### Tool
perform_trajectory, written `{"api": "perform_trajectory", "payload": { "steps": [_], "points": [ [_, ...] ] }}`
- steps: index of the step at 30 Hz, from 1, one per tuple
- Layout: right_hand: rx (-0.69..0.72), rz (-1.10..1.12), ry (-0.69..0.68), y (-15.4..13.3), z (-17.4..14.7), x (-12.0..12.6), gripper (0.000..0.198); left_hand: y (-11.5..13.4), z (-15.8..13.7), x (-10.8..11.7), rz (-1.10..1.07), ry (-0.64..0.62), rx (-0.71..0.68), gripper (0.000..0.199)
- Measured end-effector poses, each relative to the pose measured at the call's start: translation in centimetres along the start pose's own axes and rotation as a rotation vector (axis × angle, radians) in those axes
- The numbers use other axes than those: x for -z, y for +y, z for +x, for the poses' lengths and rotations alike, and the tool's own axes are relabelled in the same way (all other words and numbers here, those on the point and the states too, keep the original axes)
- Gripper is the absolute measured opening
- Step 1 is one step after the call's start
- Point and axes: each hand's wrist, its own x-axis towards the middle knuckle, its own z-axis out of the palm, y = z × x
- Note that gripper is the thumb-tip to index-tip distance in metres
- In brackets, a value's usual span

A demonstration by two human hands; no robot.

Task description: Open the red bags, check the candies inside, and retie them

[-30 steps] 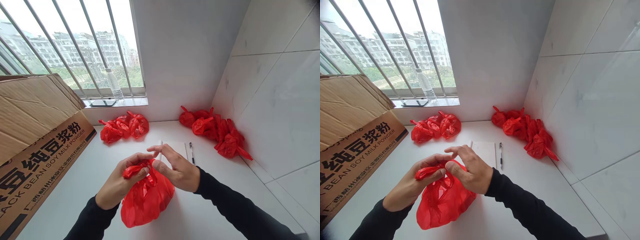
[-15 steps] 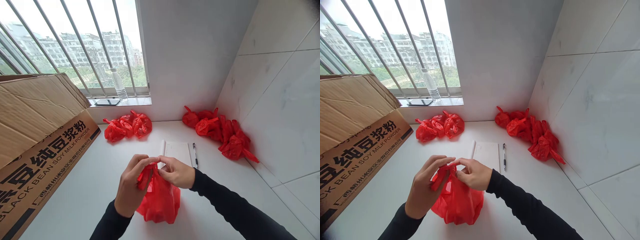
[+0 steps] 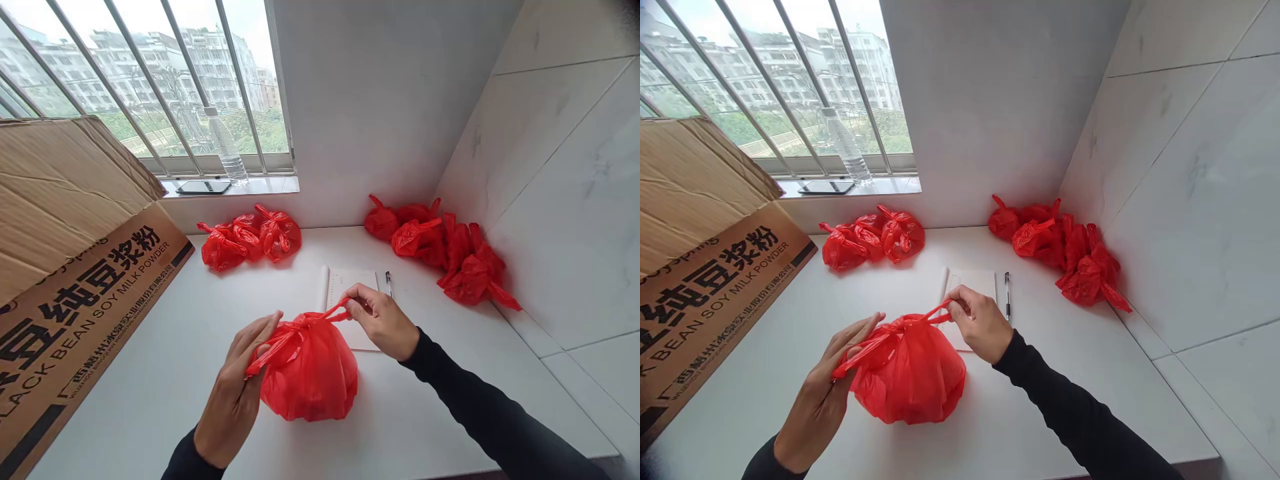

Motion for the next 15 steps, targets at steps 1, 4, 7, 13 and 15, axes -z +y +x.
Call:
{"api": "perform_trajectory", "payload": {
  "steps": [1,4,7,13,15],
  "points": [
    [-0.051,-0.036,0.017,1.2,-0.4,0.4,0.021,-1.1,-1.0,0.2,0.016,0.035,0.062,0.045],
    [-0.160,-0.050,0.039,3.7,-1.4,0.6,0.024,-3.1,-3.4,0.4,-0.036,0.076,0.283,0.042],
    [-0.106,0.068,0.055,3.7,-1.7,-0.6,0.023,-2.3,-3.8,-0.6,-0.063,0.107,0.247,0.046],
    [0.073,0.046,-0.082,2.6,-2.2,-6.0,0.022,-1.2,-2.0,-5.5,0.335,-0.020,-0.069,0.063],
    [0.081,-0.055,-0.095,3.6,-2.6,-7.7,0.032,-2.7,-1.8,-6.8,0.439,-0.023,-0.105,0.064]
  ]
}}
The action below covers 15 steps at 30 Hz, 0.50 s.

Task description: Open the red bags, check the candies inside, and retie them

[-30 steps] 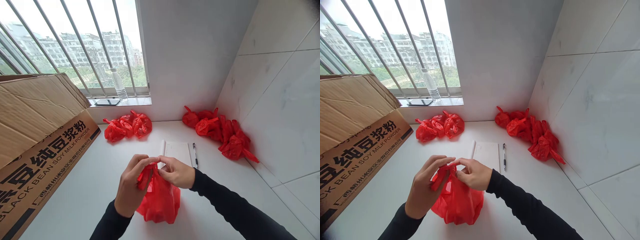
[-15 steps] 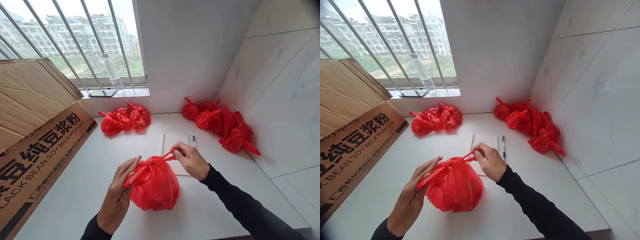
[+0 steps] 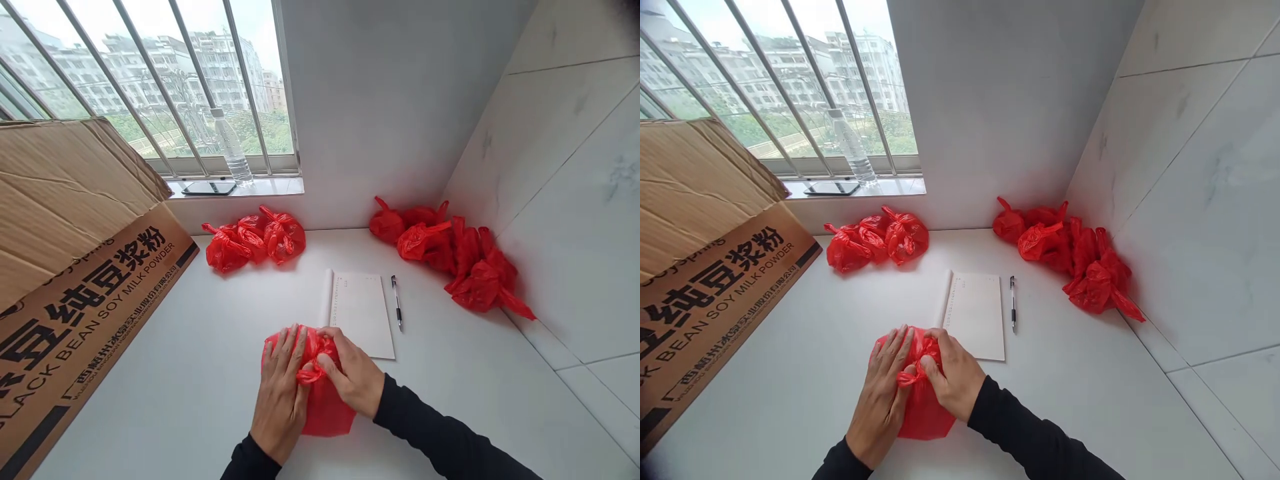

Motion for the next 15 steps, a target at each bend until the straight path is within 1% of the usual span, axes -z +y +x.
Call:
{"api": "perform_trajectory", "payload": {
  "steps": [3,6,8,10,12,15],
  "points": [
    [0.042,-0.149,-0.002,1.7,-0.6,-1.9,0.048,-1.6,-0.5,-1.6,0.031,0.021,0.008,0.062],
    [0.103,-0.289,-0.012,3.0,-1.2,-3.1,0.058,-2.3,-1.0,-2.2,0.038,0.012,0.005,0.062],
    [0.118,-0.390,-0.009,3.6,-1.4,-3.8,0.062,-2.4,-1.1,-2.4,0.029,0.000,0.007,0.062],
    [0.123,-0.475,-0.014,3.9,-1.5,-4.3,0.063,-2.4,-1.2,-2.7,0.005,-0.015,0.020,0.059],
    [0.121,-0.510,-0.027,4.0,-1.5,-4.5,0.060,-2.4,-1.2,-2.9,-0.035,-0.031,0.047,0.055],
    [0.110,-0.423,-0.038,3.2,-1.5,-3.8,0.052,-2.7,-1.1,-2.0,-0.122,-0.033,0.124,0.048]
  ]
}}
